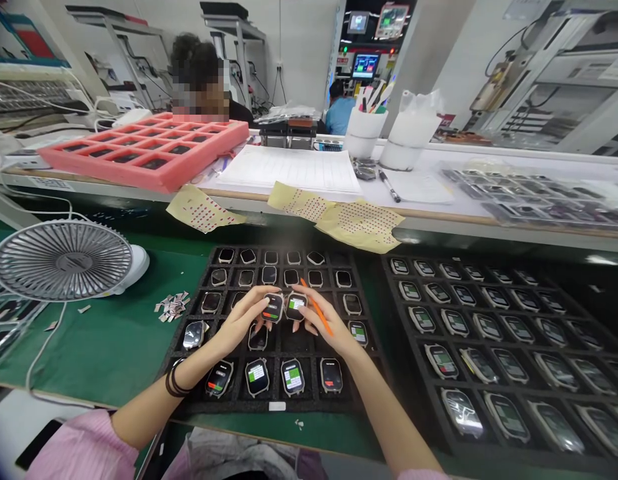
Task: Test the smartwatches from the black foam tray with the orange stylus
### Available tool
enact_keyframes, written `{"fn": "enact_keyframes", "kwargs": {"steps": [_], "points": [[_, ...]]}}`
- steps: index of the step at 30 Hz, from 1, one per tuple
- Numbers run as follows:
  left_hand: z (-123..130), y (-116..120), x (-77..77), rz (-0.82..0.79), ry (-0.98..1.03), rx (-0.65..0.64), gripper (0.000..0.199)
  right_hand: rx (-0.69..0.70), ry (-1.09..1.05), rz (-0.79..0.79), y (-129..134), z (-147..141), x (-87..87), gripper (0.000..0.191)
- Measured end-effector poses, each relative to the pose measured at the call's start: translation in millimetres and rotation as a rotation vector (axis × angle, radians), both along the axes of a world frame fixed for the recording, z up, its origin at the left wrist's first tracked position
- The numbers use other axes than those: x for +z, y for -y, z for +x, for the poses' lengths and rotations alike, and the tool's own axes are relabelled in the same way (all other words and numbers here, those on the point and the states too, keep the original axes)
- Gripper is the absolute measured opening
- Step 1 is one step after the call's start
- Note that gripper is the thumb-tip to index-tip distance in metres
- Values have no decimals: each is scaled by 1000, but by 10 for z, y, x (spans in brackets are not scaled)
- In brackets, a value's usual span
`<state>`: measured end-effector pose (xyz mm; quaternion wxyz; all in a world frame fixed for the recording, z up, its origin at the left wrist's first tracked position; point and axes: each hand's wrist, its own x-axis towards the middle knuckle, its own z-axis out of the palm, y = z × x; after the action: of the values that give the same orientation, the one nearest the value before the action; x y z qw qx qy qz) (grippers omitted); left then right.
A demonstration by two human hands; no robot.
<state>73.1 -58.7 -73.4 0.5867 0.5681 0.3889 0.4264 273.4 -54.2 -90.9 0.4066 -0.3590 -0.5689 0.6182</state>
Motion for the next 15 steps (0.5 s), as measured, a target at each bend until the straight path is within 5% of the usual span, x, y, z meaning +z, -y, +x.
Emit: {"fn": "enact_keyframes", "kwargs": {"steps": [15], "points": [[-2,-2,-34,-29,31,-2,37,-32,9,-27,3,0,-12,40]]}}
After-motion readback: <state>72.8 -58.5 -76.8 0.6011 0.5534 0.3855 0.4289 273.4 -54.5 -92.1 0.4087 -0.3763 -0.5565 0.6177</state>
